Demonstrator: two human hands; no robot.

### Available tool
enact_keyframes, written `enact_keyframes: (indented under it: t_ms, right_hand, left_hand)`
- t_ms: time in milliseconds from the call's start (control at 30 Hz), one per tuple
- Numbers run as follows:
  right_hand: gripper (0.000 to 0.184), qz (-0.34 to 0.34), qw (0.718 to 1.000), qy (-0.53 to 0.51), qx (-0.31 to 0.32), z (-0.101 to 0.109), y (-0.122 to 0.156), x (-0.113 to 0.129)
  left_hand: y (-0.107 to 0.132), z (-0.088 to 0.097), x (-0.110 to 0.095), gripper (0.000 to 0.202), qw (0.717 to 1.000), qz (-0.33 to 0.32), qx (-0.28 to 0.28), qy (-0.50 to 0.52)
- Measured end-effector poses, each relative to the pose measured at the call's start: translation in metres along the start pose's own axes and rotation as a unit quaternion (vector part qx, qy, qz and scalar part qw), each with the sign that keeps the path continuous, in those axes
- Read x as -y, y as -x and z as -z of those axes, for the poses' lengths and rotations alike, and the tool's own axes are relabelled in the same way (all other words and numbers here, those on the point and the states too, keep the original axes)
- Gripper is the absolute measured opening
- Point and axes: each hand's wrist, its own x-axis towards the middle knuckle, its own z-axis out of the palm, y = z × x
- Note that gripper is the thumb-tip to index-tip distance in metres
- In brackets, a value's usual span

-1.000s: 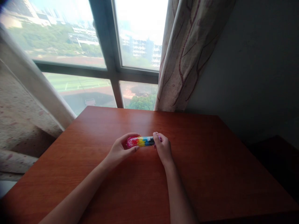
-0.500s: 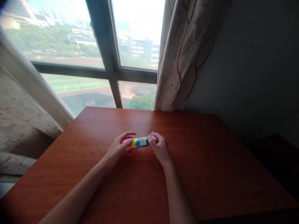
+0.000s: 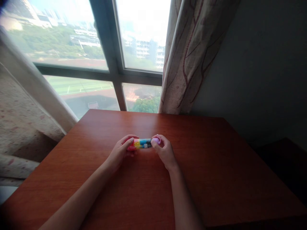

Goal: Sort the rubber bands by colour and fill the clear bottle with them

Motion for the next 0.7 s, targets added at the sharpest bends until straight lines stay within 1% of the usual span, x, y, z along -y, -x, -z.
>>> enact_keyframes:
  t_ms: [100,133,233,300,367,433,500,567,700]
  right_hand:
    - [0.033,0.019,0.998,-0.043,0.031,0.0012,0.0029,0.0049]
    - [0.032,0.033,0.997,-0.053,0.039,0.0018,0.0034,0.0054]
    - [0.017,0.063,0.995,-0.064,0.048,0.0032,0.0032,0.0037]
    - [0.015,0.053,0.996,-0.064,0.031,0.0033,0.0018,0.0012]
    - [0.019,0.027,0.998,-0.061,-0.007,0.0028,0.0002,-0.0012]
    - [0.025,0.01,0.997,-0.062,-0.039,0.0019,-0.0009,-0.0021]
    - [0.03,0.012,0.998,-0.059,-0.037,0.0008,-0.0009,-0.001]
    - [0.03,0.02,0.998,-0.052,-0.012,-0.0008,0.0001,0.0018]
    - [0.029,0.009,0.998,-0.05,0.021,-0.005,0.0029,0.0078]
  left_hand:
    - [-0.0009,0.0016,-0.0002,0.042,1.0,0.002,-0.005,0.011]
    - [-0.001,0.0019,-0.0003,0.043,1.0,0.002,-0.008,0.016]
    - [0.0,0.0018,-0.0002,0.044,0.999,-0.007,-0.002,0.034]
    - [0.0012,0.0012,0.0001,0.053,0.999,-0.021,0.017,0.037]
    - [0.0022,0.0007,0.0005,0.062,0.998,-0.032,0.037,0.026]
    - [0.0025,0.0006,0.001,0.059,0.999,-0.03,0.04,0.011]
    - [0.0018,0.0009,0.0018,0.05,0.999,-0.019,0.026,0.019]
    - [0.0002,0.0013,0.003,0.043,0.999,-0.008,0.004,0.042]
    - [-0.0037,0.0024,0.0045,0.042,0.996,-0.019,-0.028,0.081]
